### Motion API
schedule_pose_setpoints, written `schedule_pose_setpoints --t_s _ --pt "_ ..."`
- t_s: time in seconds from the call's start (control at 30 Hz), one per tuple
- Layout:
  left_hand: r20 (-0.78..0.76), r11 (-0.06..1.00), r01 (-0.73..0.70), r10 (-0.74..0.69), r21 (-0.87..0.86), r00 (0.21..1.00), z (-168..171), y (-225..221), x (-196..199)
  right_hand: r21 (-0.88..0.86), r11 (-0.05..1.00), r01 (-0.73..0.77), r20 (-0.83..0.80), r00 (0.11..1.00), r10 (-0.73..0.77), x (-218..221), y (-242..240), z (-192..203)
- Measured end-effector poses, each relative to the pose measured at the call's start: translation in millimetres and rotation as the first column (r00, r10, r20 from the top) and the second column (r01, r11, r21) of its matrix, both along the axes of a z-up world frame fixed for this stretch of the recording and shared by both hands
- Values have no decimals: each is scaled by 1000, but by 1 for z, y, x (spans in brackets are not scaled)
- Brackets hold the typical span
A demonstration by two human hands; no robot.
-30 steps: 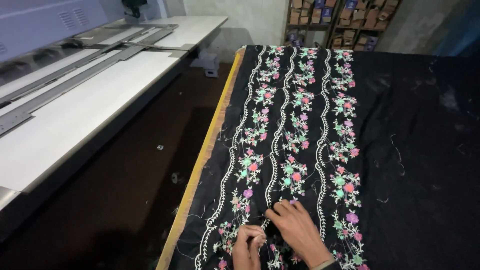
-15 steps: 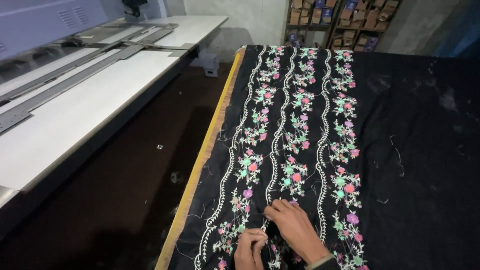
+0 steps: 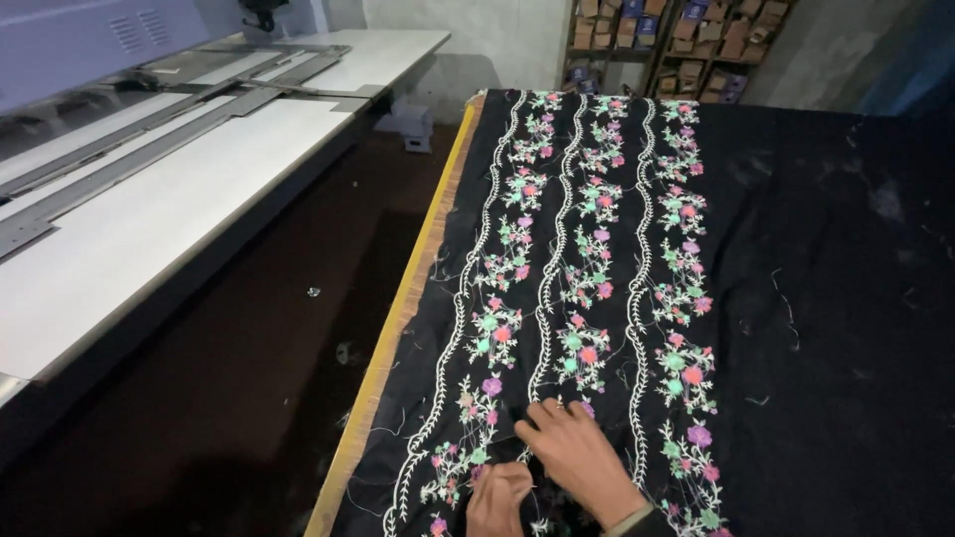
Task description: Trimming excess embroidery threads from a piece of black fabric with floral patterns using a small hand-held blade.
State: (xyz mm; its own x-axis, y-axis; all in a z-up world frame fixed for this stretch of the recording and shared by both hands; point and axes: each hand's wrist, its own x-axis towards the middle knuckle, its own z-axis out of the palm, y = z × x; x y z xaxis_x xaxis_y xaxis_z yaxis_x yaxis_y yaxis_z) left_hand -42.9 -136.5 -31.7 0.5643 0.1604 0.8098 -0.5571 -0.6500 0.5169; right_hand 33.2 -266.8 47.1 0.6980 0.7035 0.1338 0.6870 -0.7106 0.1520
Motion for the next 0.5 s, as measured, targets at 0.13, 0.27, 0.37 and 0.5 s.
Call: schedule_pose_setpoints --t_s 0.13,0.27,0.37,0.5 --pt "155 953 -292 278 76 948 -30 -1 19 22 1000 19 -32 999 -18 2 -8 9" --pt "-27 986 -114 111 -120 993 -36 -3 10 217 969 117 -186 980 -77 8 -17 6" --pt "27 990 -78 82 -116 996 0 -1 0 363 904 226 -251 958 -139 8 -17 4" --pt "417 907 -414 347 79 840 20 -5 7 294 910 292 -437 888 -144 -5 -17 23"
